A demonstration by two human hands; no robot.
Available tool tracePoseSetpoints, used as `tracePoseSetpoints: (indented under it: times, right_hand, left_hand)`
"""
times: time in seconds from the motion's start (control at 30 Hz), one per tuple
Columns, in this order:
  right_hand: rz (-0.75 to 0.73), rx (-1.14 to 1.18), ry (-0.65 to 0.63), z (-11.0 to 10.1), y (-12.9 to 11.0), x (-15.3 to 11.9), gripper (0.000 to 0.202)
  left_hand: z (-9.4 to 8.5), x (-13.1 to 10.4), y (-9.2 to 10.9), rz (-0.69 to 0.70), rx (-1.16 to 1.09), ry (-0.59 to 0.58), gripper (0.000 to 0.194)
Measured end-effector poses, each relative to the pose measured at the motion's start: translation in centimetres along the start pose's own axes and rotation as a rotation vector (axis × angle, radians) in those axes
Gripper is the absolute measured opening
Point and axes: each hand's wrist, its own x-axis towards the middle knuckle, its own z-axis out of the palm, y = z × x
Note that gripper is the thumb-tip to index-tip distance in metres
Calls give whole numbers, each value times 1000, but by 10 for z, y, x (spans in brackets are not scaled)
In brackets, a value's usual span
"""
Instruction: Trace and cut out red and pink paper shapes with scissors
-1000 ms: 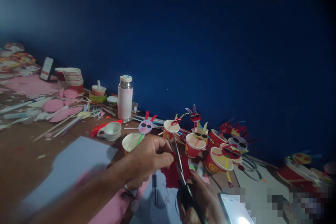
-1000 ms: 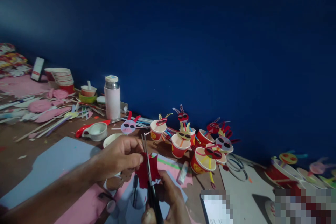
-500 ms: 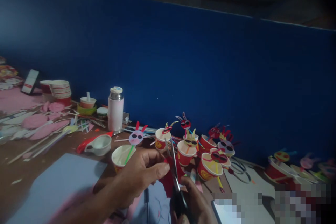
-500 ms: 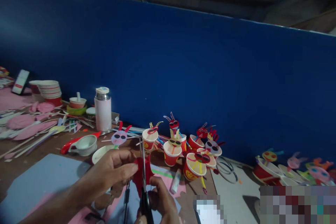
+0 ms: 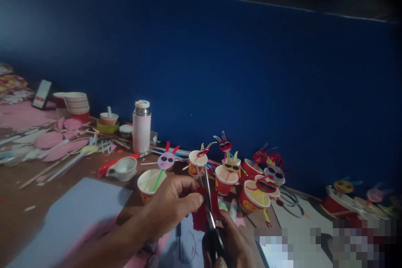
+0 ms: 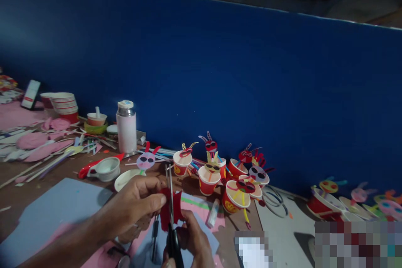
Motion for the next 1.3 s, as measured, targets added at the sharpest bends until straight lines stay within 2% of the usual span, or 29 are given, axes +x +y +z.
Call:
tracePoseSetpoints:
  times: [0.27,0.4,0.53,0.67,0.8,0.97,1.1,1.23,1.3]
  right_hand:
    - [4,-48,-50,4,-10,-6,58]
    - [63,-2,-44,0,-7,-2,63]
    - [90,35,-22,-1,-2,-3,55]
    - [101,51,-10,-2,-1,-5,56]
    - [163,40,3,-6,-1,-3,59]
    - [89,-63,-6,-7,0,-4,55]
    - [30,-54,61,-1,-1,-10,58]
    - [-35,-32,-3,0,-8,-19,60]
    - [-21,-11,-35,0,-12,-20,63]
  left_hand:
    - [-2,1,-4,-70,-3,-10,10]
    - [-3,0,-3,-75,-9,-13,10]
    - [-6,2,-2,-104,-3,-20,9]
    - [-8,3,-7,-66,-10,-48,10]
    - [-10,4,-11,-127,9,-65,11]
    - [-11,4,-9,-101,16,-88,10]
    - [-13,4,-12,-86,43,-102,9]
    - [-17,6,-19,-120,54,-99,9]
    - [-19,7,-20,-141,65,-100,10]
